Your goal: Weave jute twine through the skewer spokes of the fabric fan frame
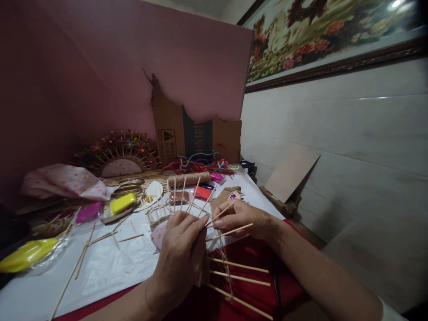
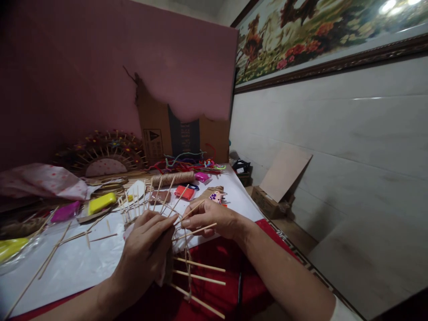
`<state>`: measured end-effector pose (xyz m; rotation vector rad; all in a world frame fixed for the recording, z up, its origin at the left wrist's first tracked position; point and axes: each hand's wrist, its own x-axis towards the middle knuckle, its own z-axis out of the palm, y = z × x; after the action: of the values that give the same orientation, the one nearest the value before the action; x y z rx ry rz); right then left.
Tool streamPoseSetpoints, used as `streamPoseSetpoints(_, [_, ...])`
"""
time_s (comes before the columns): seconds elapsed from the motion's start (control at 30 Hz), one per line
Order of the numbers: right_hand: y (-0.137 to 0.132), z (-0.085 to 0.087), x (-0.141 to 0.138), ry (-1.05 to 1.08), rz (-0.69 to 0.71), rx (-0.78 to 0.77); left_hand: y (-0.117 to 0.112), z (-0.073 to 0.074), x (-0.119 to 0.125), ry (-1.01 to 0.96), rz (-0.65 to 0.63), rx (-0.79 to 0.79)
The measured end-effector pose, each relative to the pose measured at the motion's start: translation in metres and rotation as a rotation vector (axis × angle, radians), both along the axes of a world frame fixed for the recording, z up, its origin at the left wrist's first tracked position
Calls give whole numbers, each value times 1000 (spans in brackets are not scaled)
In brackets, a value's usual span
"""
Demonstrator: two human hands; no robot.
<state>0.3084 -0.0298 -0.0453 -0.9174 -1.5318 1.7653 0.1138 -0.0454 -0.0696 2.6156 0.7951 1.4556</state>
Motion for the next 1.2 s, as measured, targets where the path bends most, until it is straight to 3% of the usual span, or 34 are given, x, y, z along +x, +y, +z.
streamPoseSetpoints(0.17, [-2,3,-1,-69,-82,47,1,-1,0,2,10,-4])
streamPoseSetpoints(0.4, [1,1,-5,26,-111,85,2,-3,0,40,31,-29])
streamPoseSetpoints(0.63, [0,3,-8,8,-139,96,4,1,-3,-68,-15,-29])
streamPoseSetpoints(0.77, [-2,4,-8,-4,-159,134,10,5,-6,-156,90,-72])
streamPoseSetpoints(1.03, [-2,2,-9,-16,-117,147,20,2,-7,-59,293,-267])
streamPoseSetpoints(1.2, [-3,3,-6,-21,-117,86,19,5,-5,-49,261,-217])
